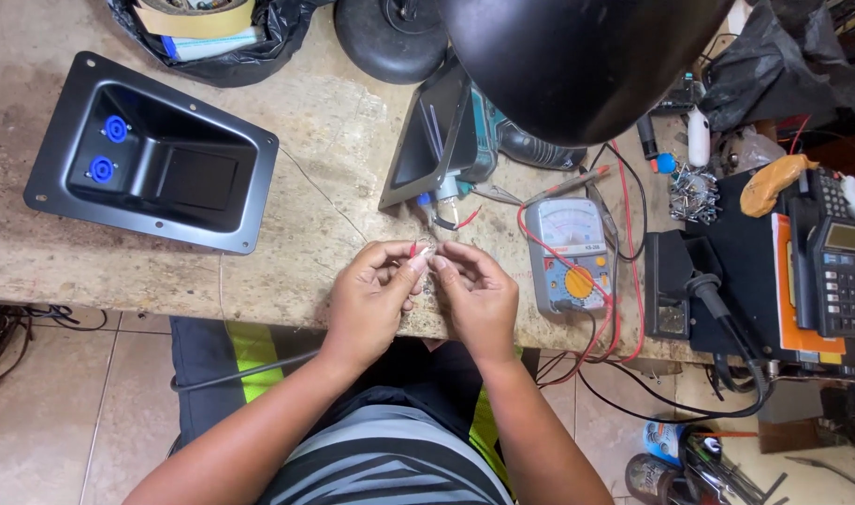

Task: Soldering wires to a speaker terminal plate on a repair workbench.

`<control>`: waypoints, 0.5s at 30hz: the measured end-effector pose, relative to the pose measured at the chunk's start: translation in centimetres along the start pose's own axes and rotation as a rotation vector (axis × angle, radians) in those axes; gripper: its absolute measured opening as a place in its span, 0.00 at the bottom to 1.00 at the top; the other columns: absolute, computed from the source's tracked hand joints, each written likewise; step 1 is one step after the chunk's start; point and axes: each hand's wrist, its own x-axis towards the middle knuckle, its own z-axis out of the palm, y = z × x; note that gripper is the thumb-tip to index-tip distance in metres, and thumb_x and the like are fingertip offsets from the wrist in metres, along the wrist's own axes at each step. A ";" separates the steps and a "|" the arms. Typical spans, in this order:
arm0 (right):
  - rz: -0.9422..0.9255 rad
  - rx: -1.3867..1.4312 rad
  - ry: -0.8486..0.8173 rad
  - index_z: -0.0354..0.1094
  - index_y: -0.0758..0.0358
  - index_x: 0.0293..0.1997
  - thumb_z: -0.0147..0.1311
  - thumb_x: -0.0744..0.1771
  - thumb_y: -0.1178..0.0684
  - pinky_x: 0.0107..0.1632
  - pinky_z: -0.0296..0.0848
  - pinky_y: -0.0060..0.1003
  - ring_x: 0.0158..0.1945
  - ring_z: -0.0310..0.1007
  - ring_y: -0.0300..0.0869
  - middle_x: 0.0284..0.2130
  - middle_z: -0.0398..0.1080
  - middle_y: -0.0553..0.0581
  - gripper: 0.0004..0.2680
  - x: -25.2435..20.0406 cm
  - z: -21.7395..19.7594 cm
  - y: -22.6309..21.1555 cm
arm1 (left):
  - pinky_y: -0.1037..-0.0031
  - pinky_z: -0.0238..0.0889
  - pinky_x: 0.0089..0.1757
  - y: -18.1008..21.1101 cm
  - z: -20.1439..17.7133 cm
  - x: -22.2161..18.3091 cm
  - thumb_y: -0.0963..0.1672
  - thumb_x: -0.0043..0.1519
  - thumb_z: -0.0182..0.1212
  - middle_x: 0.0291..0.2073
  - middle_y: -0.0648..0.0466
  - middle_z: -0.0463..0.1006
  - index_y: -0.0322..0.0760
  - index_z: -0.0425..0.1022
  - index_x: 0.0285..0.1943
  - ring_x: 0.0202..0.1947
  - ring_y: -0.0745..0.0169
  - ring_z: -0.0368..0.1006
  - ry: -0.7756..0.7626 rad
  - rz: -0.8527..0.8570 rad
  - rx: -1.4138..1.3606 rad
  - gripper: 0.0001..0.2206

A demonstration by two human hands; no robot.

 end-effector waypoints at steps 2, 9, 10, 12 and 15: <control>-0.002 0.000 0.006 0.75 0.71 0.49 0.62 0.65 0.64 0.43 0.83 0.33 0.40 0.82 0.41 0.41 0.80 0.67 0.09 0.0 -0.3 0.4 | 0.81 0.75 0.27 -0.4 -0.1 0.0 0.40 0.64 0.64 0.33 0.49 0.75 0.27 0.79 0.51 0.28 0.67 0.77 0.013 -0.034 -0.035 0.09; -0.023 -0.004 -0.003 0.76 0.71 0.49 0.61 0.66 0.64 0.41 0.84 0.33 0.36 0.82 0.42 0.37 0.80 0.66 0.08 0.1 -0.8 1.0 | 0.81 0.78 0.28 -3.5 -0.7 1.2 0.39 0.63 0.66 0.30 0.49 0.78 0.26 0.76 0.47 0.26 0.64 0.80 0.054 -0.131 -0.239 0.08; -0.024 -0.001 -0.006 0.76 0.71 0.49 0.61 0.66 0.64 0.41 0.84 0.33 0.36 0.82 0.42 0.37 0.80 0.66 0.08 0.0 -0.8 0.7 | 0.81 0.78 0.28 -3.4 -0.7 1.2 0.39 0.63 0.66 0.30 0.49 0.78 0.26 0.76 0.47 0.26 0.64 0.80 0.056 -0.129 -0.237 0.08; -0.050 -0.038 -0.034 0.77 0.69 0.47 0.61 0.66 0.63 0.38 0.84 0.34 0.34 0.81 0.41 0.35 0.80 0.63 0.06 0.0 -0.8 -0.1 | 0.79 0.79 0.28 -3.0 -0.8 1.2 0.40 0.62 0.68 0.29 0.48 0.78 0.26 0.78 0.46 0.26 0.63 0.81 0.028 -0.128 -0.206 0.09; -0.017 -0.018 -0.090 0.78 0.68 0.46 0.59 0.67 0.62 0.33 0.83 0.33 0.31 0.80 0.40 0.32 0.79 0.62 0.05 0.1 -0.7 -0.9 | 0.79 0.78 0.28 -3.8 -1.1 1.3 0.40 0.61 0.69 0.30 0.46 0.80 0.27 0.78 0.47 0.26 0.63 0.81 0.014 -0.137 -0.167 0.09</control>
